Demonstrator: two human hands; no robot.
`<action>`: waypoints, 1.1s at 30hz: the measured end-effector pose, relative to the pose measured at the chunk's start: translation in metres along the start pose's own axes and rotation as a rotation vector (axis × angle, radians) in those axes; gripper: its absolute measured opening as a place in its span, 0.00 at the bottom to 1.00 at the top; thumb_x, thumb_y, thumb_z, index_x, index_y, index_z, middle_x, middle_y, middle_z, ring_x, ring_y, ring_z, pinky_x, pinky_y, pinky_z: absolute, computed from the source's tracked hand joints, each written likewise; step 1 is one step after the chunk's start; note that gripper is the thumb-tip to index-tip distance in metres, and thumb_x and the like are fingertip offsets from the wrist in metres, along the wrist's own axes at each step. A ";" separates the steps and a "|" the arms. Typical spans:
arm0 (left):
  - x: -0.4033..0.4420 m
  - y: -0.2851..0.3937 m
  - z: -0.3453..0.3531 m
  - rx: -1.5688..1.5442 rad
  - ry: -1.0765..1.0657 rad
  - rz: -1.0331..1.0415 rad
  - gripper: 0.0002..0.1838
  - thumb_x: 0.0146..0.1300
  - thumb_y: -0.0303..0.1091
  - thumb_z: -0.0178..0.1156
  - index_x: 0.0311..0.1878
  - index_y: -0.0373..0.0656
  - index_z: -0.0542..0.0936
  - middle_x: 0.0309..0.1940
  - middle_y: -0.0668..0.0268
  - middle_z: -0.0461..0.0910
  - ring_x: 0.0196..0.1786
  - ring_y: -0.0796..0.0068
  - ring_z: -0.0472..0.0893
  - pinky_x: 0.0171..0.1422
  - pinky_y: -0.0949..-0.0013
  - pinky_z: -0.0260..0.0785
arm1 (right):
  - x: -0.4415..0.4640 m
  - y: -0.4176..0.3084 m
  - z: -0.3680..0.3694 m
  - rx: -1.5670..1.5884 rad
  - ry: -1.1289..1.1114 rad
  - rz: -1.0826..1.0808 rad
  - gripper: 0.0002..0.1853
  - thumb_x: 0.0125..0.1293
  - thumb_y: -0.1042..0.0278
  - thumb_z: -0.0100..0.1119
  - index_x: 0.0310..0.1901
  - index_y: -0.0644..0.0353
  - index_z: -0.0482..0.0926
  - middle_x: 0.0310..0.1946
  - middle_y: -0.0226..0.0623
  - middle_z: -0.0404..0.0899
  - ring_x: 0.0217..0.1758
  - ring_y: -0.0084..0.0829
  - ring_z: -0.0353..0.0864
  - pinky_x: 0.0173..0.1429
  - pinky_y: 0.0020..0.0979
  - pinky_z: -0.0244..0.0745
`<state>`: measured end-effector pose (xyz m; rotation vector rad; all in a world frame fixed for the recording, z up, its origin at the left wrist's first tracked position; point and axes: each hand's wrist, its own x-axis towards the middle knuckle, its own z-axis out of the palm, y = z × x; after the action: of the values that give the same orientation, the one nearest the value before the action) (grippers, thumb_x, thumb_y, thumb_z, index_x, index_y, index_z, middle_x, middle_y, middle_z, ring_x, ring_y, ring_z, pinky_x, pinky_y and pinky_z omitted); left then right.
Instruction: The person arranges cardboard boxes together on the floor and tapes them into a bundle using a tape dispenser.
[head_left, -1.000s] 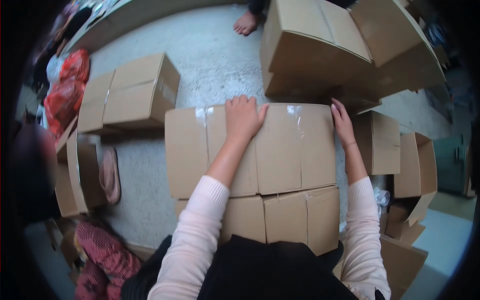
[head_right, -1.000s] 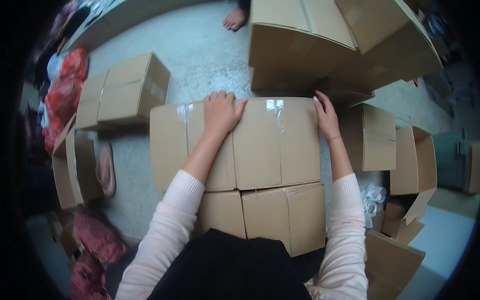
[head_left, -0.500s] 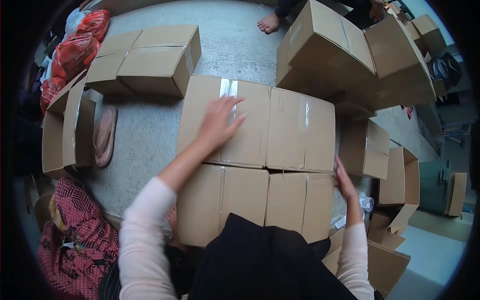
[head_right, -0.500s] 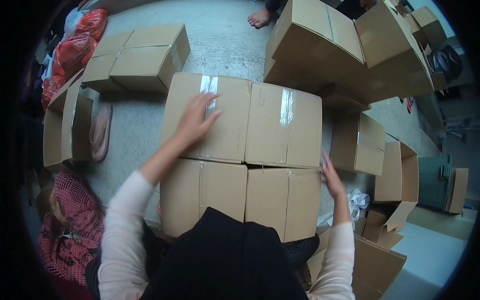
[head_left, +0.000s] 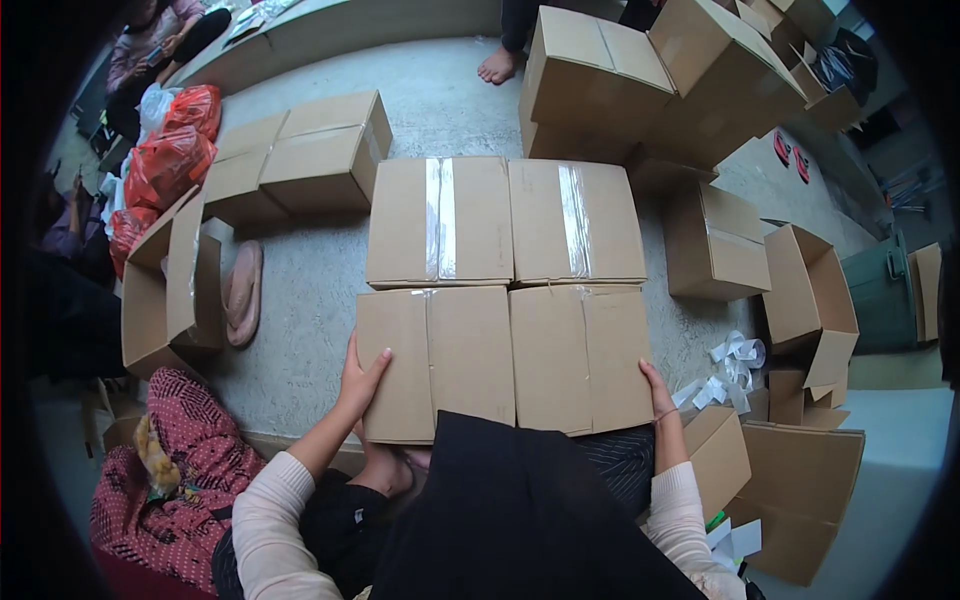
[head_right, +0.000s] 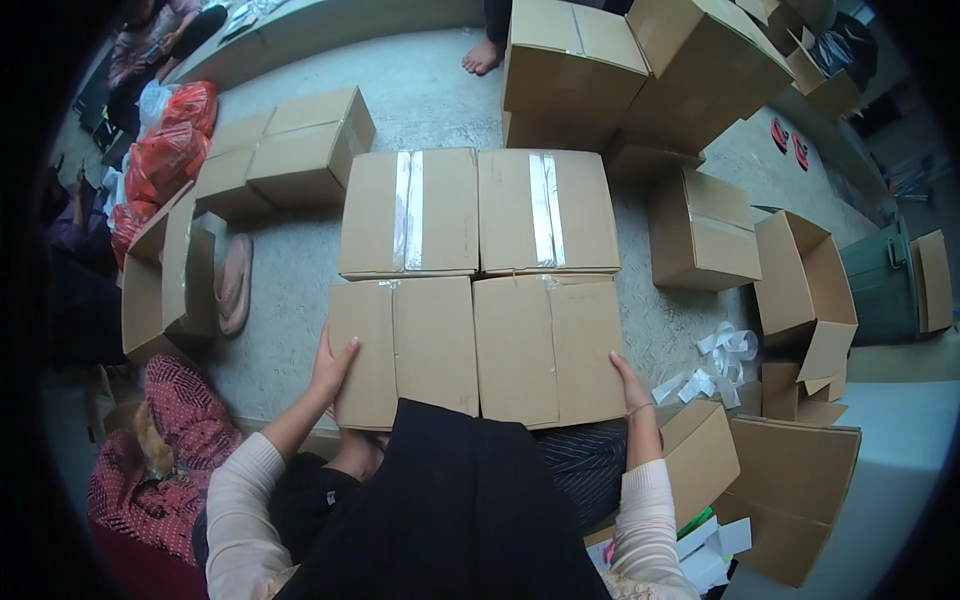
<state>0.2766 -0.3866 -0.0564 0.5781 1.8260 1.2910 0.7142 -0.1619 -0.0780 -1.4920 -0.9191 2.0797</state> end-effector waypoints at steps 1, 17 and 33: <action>0.001 0.001 -0.002 0.012 0.006 0.010 0.39 0.56 0.40 0.60 0.66 0.39 0.52 0.57 0.52 0.65 0.60 0.62 0.65 0.63 0.64 0.58 | 0.002 0.003 0.003 -0.003 0.022 -0.003 0.24 0.60 0.50 0.52 0.51 0.62 0.72 0.44 0.35 0.76 0.46 0.26 0.76 0.50 0.26 0.71; 0.002 0.001 0.004 0.178 0.116 0.047 0.37 0.53 0.43 0.64 0.60 0.36 0.58 0.50 0.52 0.70 0.53 0.64 0.72 0.56 0.67 0.65 | 0.001 0.011 0.009 0.050 -0.078 -0.166 0.25 0.65 0.54 0.47 0.58 0.62 0.65 0.56 0.36 0.68 0.58 0.27 0.67 0.61 0.27 0.62; 0.000 0.002 0.007 0.349 0.204 0.070 0.36 0.53 0.46 0.63 0.59 0.36 0.60 0.50 0.51 0.71 0.52 0.63 0.73 0.56 0.66 0.65 | -0.034 -0.035 0.067 -1.192 0.697 -1.118 0.40 0.58 0.41 0.48 0.65 0.57 0.54 0.67 0.47 0.49 0.70 0.44 0.46 0.68 0.52 0.37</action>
<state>0.2828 -0.3820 -0.0558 0.7231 2.2415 1.1148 0.6616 -0.1782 -0.0161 -1.3510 -2.0934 0.0893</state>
